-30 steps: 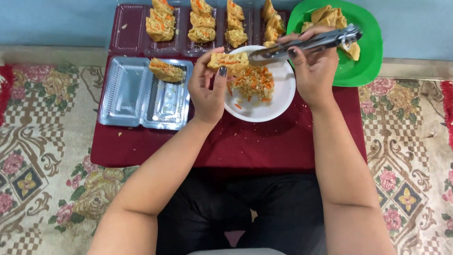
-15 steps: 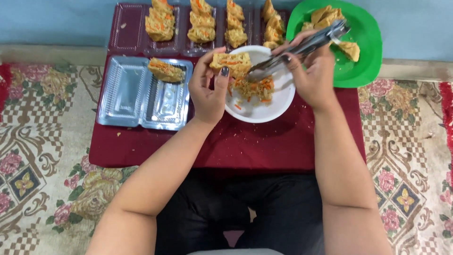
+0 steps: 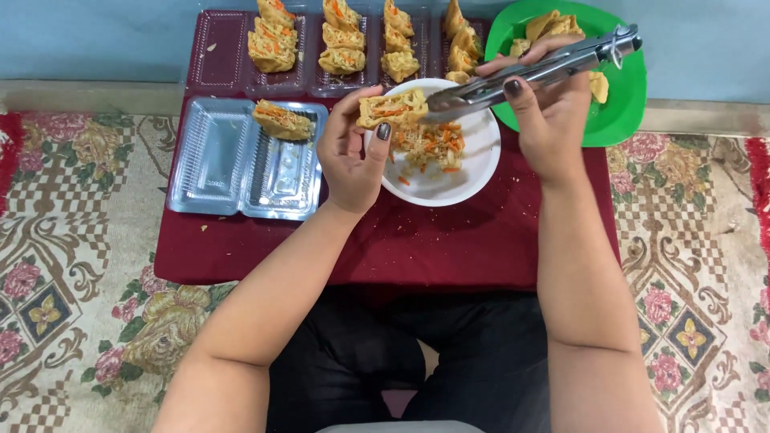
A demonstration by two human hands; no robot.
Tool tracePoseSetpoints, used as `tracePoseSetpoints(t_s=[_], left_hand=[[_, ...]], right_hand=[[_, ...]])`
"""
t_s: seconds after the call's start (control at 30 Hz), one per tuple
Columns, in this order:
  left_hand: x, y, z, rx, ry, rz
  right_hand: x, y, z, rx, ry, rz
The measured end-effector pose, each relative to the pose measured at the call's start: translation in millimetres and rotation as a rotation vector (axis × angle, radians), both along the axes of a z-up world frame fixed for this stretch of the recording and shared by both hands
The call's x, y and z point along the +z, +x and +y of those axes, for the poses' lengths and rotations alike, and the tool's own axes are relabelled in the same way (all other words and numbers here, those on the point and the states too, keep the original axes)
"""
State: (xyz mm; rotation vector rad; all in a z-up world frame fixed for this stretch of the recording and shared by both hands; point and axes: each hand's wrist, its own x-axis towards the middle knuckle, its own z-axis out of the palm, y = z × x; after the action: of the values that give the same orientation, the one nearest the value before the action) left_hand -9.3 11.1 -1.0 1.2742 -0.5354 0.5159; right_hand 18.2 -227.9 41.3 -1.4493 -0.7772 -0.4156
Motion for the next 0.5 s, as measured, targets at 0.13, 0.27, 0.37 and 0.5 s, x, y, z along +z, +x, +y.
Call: tracePoseSetpoints(t_s=[0.13,0.27,0.37,0.5], left_hand=[[5.9,-0.6,0.6,0.027,0.049,-0.032],[10.0,4.2,-0.2,0.035,0.026,0.004],[22.2,0.1,2.1,0.029,0.033,0.017],[47.3,-10.2,4.1,-0.08,-0.036,0.143]], right_hand=[[3.9,-3.4,-1.7,0.052,-0.184,0.079],[24.7,-14.2,5.3,-0.089,-0.225,0.049],[32.7,-24.7,10.8,-0.132,-0.174,-0.059],[34.5,-34.3,19.0,-0.157,-0.149,-0.116]])
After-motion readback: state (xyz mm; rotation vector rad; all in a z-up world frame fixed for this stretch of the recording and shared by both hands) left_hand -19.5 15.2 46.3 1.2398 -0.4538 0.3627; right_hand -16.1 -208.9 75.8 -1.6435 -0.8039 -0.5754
